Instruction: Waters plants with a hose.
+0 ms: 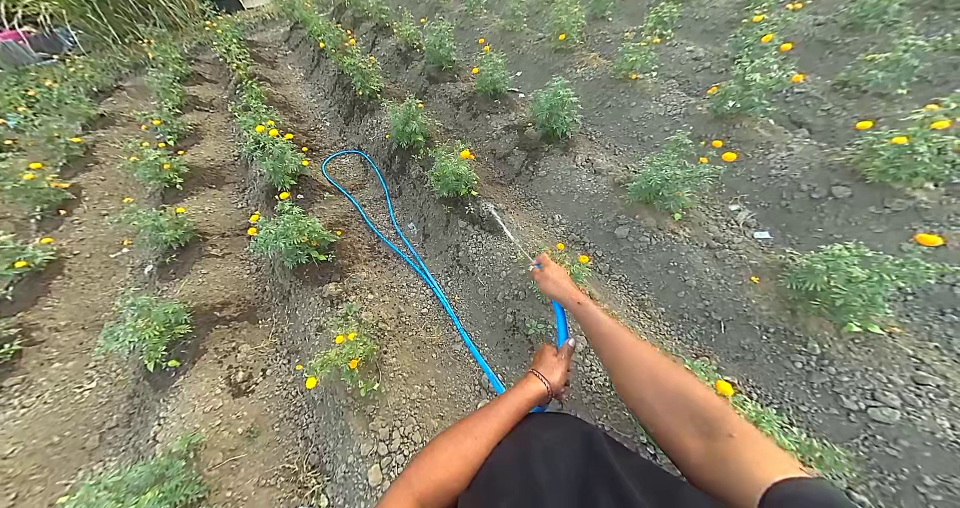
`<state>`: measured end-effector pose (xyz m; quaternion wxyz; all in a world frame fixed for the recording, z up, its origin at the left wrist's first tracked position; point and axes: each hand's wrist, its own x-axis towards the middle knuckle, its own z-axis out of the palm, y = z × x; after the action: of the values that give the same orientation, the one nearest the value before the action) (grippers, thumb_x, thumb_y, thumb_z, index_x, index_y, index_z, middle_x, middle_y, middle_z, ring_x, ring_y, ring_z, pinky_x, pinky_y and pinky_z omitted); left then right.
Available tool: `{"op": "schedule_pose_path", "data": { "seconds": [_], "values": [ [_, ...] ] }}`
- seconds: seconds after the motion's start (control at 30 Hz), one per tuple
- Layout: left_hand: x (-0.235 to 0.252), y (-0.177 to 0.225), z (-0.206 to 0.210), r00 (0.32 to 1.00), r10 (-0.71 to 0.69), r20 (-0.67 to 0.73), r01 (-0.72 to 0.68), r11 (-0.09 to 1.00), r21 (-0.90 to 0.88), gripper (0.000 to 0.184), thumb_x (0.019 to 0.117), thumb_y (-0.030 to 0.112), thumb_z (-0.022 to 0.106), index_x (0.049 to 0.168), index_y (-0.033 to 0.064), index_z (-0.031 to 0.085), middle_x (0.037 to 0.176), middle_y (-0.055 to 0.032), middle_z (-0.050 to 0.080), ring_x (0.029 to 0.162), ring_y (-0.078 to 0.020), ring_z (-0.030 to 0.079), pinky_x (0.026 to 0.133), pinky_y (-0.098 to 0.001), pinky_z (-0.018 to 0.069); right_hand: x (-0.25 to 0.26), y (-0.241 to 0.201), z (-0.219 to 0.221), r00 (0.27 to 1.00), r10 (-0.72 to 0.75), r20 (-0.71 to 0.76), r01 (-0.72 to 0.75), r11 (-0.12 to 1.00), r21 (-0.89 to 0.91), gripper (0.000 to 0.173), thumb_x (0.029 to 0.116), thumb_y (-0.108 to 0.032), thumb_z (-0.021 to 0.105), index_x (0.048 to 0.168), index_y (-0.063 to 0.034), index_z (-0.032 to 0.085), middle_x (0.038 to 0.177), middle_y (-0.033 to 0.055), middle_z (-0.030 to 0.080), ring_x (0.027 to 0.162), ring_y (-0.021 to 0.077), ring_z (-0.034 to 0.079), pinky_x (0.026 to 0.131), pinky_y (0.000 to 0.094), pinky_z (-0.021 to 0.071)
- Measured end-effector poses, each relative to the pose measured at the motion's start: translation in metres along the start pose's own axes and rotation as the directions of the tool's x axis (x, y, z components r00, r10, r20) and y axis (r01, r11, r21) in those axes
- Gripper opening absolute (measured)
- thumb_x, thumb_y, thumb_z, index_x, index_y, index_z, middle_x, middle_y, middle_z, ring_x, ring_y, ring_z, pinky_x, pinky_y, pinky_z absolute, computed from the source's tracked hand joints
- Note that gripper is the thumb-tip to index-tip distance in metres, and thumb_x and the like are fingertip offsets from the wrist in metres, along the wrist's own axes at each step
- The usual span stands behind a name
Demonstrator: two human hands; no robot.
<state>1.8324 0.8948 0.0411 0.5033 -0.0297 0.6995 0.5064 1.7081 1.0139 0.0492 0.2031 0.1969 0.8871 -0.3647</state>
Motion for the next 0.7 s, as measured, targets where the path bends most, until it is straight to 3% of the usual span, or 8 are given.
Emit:
{"op": "schedule_pose_path", "data": {
  "seconds": [0.23,0.4,0.5,0.7],
  "values": [
    [0.002,-0.002,0.002,1.0,0.01,0.0,-0.01,0.999,-0.033,0.055,0.1121,0.049,0.028,0.09,0.005,0.052,0.063,-0.0003,0.045,0.047,-0.0131,0.047,0.048,-0.0299,0.0469,0.002,0.003,0.001,1.0,-0.005,0.005,0.005,1.0,0.009,0.037,0.1103,-0.022,0.04,0.143,-0.007,0.048,0.126,0.0239,0.064,0.115,0.0374,0.065,0.097,0.0541,0.0502],
    [0.006,-0.003,0.003,1.0,0.005,0.011,-0.005,1.0,-0.029,0.054,0.1121,0.049,0.029,0.09,0.0053,0.051,0.062,0.0,0.045,0.047,-0.0134,0.047,0.049,-0.0301,0.0472,0.002,0.012,-0.001,0.999,0.029,-0.018,-0.028,0.997,0.072,0.037,0.1105,-0.022,0.039,0.144,-0.0082,0.048,0.117,0.0218,0.065,0.098,0.0329,0.067,0.084,0.0494,0.0535],
    [0.011,-0.003,0.007,0.999,0.029,0.034,-0.029,1.0,-0.004,0.052,0.1125,0.047,0.029,0.088,0.0064,0.05,0.061,0.0009,0.043,0.045,-0.0125,0.043,0.046,-0.0295,0.0448,-0.003,0.023,-0.009,0.998,0.051,-0.048,-0.046,0.994,0.099,0.038,0.1104,-0.022,0.039,0.145,-0.0073,0.047,0.122,0.0232,0.065,0.108,0.0356,0.067,0.092,0.052,0.0528],
    [0.024,-0.006,0.02,0.989,0.021,0.143,-0.069,0.938,0.339,0.059,0.1122,0.049,0.028,0.093,0.0019,0.057,0.067,-0.0029,0.048,0.051,-0.0158,0.047,0.053,-0.034,0.0467,-0.031,0.084,-0.022,0.937,0.227,-0.265,-0.152,0.949,0.275,0.041,0.1116,-0.021,0.034,0.146,-0.0034,0.046,0.123,0.0259,0.066,0.114,0.0399,0.066,0.098,0.0552,0.0509]
  ]
}}
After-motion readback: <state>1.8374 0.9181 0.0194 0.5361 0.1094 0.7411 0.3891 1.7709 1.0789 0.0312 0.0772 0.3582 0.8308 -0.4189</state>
